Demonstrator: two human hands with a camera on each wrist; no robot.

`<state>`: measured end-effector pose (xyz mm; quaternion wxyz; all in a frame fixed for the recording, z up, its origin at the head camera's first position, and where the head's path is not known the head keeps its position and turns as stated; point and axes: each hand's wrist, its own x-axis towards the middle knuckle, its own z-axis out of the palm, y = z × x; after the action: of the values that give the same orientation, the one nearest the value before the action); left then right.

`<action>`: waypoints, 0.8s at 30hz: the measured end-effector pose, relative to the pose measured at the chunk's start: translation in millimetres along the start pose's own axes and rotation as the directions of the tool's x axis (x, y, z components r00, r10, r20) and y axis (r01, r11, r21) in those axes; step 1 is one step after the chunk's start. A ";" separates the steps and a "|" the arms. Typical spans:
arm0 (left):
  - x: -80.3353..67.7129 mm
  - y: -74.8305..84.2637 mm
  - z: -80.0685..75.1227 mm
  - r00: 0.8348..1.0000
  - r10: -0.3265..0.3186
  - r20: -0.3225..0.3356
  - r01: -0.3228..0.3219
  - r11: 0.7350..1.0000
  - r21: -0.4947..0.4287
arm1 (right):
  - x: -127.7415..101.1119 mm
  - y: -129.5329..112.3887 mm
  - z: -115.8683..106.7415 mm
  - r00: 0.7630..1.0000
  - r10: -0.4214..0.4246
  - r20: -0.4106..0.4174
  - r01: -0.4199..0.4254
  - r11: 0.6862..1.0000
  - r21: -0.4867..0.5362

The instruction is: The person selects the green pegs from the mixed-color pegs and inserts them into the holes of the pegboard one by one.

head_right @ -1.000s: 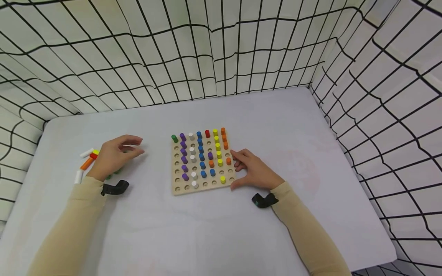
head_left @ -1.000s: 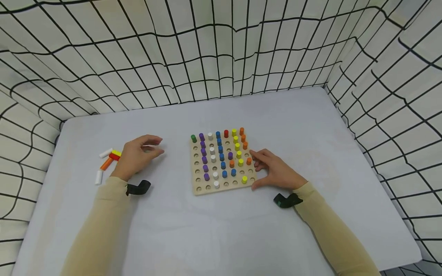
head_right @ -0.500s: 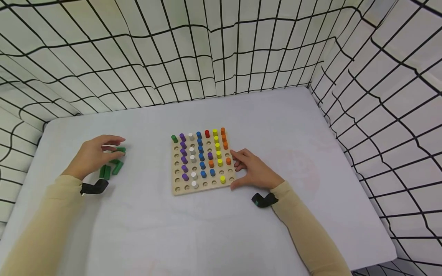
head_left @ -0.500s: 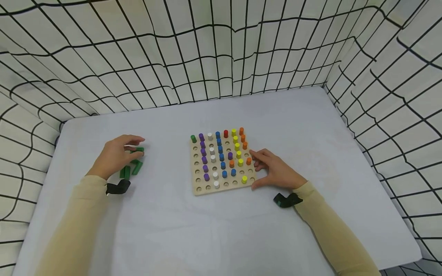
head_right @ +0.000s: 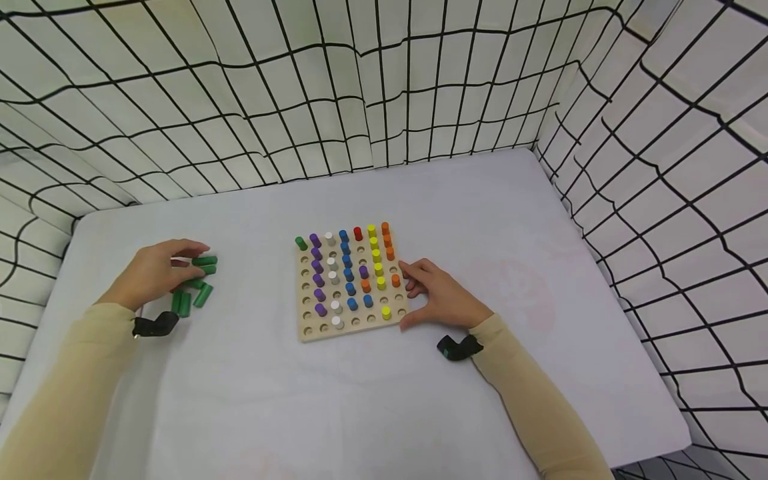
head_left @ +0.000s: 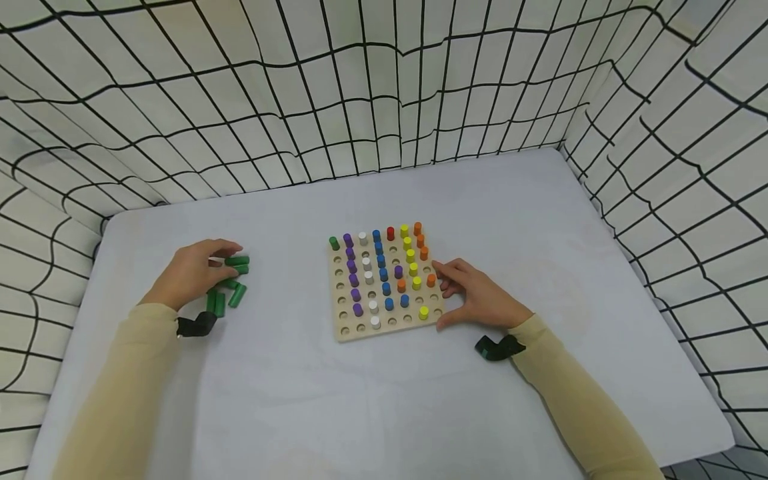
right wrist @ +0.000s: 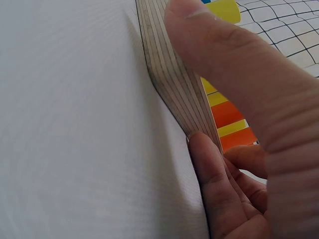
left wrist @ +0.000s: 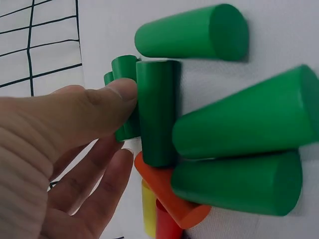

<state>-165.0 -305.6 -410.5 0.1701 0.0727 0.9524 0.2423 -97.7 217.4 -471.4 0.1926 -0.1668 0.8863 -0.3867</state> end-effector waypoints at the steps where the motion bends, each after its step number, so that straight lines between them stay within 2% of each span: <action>1: 0.6 -0.2 0.0 1.000 -0.003 0.007 0.003 1.000 -0.001 | -0.1 -0.4 -0.1 1.000 0.001 -0.001 -0.001 1.000 0.000; 13: 6.4 2.8 -1.0 0.998 -0.003 0.055 0.001 0.999 0.037 | -1.2 -1.5 0.1 1.000 -0.004 -0.002 0.004 1.000 0.012; 24: 10.6 3.5 -0.8 0.998 0.022 0.061 -0.027 0.997 0.071 | 0.0 1.7 -0.1 1.000 -0.021 -0.003 0.021 1.000 0.008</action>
<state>-175.0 -300.5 -411.2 0.1932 0.0977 0.9539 0.2077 -98.0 218.6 -472.6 0.1880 -0.1750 0.8832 -0.3925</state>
